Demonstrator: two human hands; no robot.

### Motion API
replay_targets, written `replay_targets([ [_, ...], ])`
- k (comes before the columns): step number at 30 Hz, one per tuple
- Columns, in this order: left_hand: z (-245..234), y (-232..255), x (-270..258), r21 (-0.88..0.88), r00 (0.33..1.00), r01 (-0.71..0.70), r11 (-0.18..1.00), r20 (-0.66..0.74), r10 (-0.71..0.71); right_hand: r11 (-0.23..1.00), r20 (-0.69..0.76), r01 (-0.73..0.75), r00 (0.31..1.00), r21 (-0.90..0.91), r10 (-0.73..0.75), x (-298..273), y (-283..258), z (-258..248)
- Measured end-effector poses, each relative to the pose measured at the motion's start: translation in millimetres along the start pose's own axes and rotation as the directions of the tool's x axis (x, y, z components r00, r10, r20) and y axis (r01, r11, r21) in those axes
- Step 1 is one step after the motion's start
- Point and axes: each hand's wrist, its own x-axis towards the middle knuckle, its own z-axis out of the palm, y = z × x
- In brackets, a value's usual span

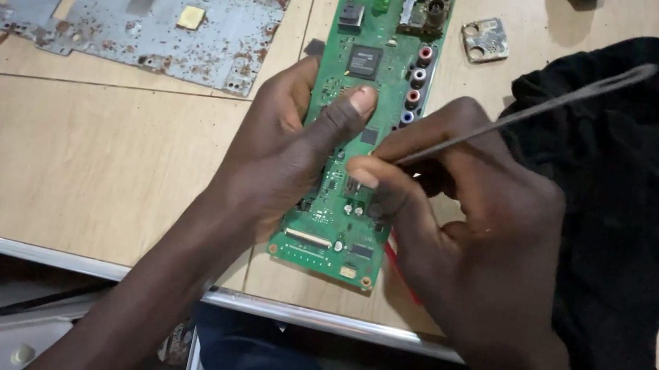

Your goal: The person holds a green circuit board and uses a metal tool to scrape and clean components on its surface. They then use a red-handled tool to scrape the board further and a thin metal tool to adjust or clean specific parts. The person works at a wooden table with various tools and electronic parts nearby.

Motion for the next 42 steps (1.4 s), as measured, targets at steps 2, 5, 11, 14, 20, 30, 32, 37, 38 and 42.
replay_targets([
  [2, 1.2, 5.2, -1.5, 0.02, 1.0, 0.012, 1.0, 0.005, -0.012, 1.0, 0.034, 0.015, 0.999, 0.002, -0.015, -1.4, 2.1, 0.5],
  [5, 3.1, 5.5, -3.4, -0.017, 0.999, -0.023, 1.0, 0.023, 0.024, 0.997, 0.077, -0.007, 0.997, 0.078, 0.001, -0.7, 0.3, 0.0],
  [11, 2.2, -13.1, -1.0, 0.048, 0.992, 0.07, 0.996, -0.107, -0.064, 0.995, 0.129, 0.096, 0.987, 0.008, -0.096, -5.2, 4.7, 3.5],
  [14, 4.2, 0.9, -5.4, 0.168, 0.986, 0.136, 0.976, -0.123, -0.116, 0.995, 0.197, 0.081, 0.976, 0.051, -0.09, -2.6, 9.2, 0.9],
  [20, 2.4, -1.5, -6.3, 0.235, 0.993, 0.052, 0.971, -0.115, -0.025, 0.99, 0.207, 0.14, 0.969, -0.009, -0.135, -6.2, -2.3, 2.4],
  [30, 4.4, 1.1, -2.8, 0.227, 0.984, -0.143, 0.963, -0.068, 0.163, 0.929, 0.223, 0.227, 0.961, -0.292, -0.164, -14.0, 8.6, 12.8],
  [32, 1.2, 1.1, -7.7, 0.282, 0.991, -0.035, 0.959, -0.115, 0.07, 0.993, 0.157, 0.074, 0.986, -0.097, -0.058, -15.8, 16.4, 12.3],
  [37, -0.1, 8.4, -10.4, 0.272, 0.99, 0.114, 0.955, -0.11, -0.087, 0.999, 0.145, 0.052, 0.988, 0.008, -0.053, -5.3, 4.1, 11.1],
  [38, 0.5, 7.6, -9.3, 0.282, 0.994, 0.067, 0.957, -0.1, -0.04, 0.998, 0.124, 0.064, 0.99, 0.019, -0.066, -6.3, 4.9, 10.9],
  [42, -0.6, 4.4, -7.1, 0.308, 0.991, 0.1, 0.946, -0.119, -0.066, 0.999, 0.178, 0.042, 0.983, 0.03, -0.046, 0.5, 7.4, 10.4],
])
